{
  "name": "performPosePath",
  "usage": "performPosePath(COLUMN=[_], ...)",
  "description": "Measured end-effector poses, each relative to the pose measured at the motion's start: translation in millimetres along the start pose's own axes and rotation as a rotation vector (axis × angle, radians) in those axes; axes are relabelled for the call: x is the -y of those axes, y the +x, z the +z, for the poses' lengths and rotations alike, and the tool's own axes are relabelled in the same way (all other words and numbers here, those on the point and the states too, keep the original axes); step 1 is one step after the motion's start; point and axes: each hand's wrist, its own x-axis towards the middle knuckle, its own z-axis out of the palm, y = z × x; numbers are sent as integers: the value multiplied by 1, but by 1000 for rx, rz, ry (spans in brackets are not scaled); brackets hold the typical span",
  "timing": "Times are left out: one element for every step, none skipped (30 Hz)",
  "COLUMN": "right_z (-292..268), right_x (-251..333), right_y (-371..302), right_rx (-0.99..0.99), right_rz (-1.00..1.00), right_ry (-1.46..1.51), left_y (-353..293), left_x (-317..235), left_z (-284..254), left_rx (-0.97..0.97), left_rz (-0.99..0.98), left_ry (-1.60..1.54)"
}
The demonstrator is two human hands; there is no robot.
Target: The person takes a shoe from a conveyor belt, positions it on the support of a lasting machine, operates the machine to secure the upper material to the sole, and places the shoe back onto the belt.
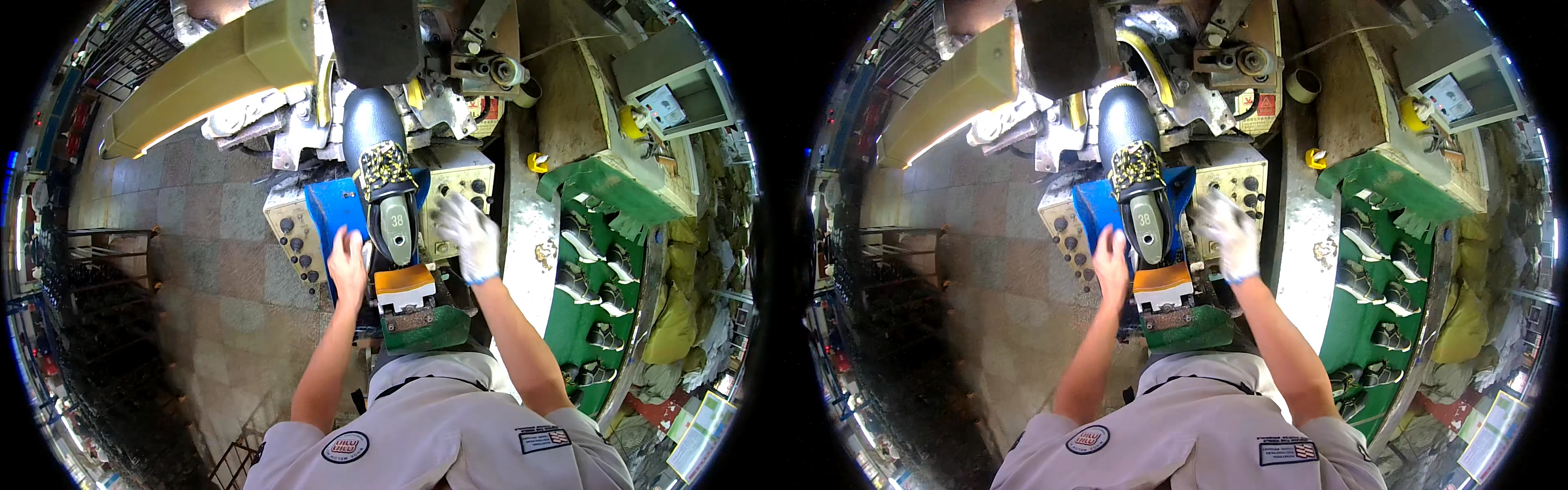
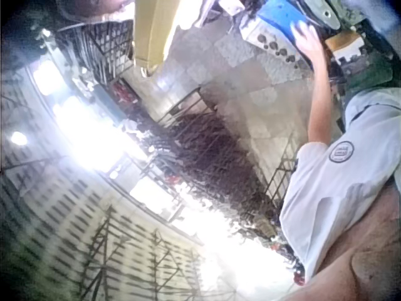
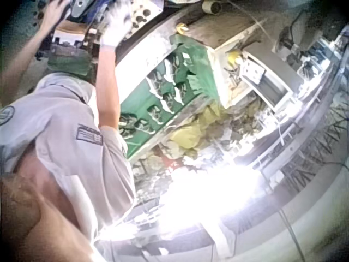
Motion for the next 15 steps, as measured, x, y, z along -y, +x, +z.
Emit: performPosePath(right_z=[-18,-29,-61,-71,-78,-83,-87,-91,-92,-88,-83,-80,-82,-73,-72], right_x=[8,21,24,28,33,38,40,43,44,47,49,50,52,54,57], right_y=[-16,-33,-49,-63,-75,-85,-93,-99,-102,-102,-100,-99,-95,-95,-94], right_rx=[-71,-195,-159,-265,-306,-354,-368,-379,-387,-370,-348,-329,-288,-231,-204], right_rz=[2,12,30,40,52,63,73,84,96,87,80,79,88,75,81], right_ry=[-90,-283,27,-110,-191,-275,-280,-287,-293,-306,-320,-331,-274,-306,-303], left_y=[-17,-37,-57,-69,-78,-79,-75,-70,-65,-62,-59,-56,-57,-58,-59], left_x=[41,45,66,87,106,118,122,127,127,124,121,116,113,109,101], left_z=[-4,-1,4,13,21,29,34,37,39,38,37,34,28,18,8], left_rx=[46,219,287,273,244,216,190,166,146,133,121,117,122,120,117], left_rz=[-37,-148,-116,-32,27,68,77,78,73,60,41,16,-23,-67,-109], left_ry=[171,266,349,398,441,460,453,444,426,403,368,329,280,218,160])
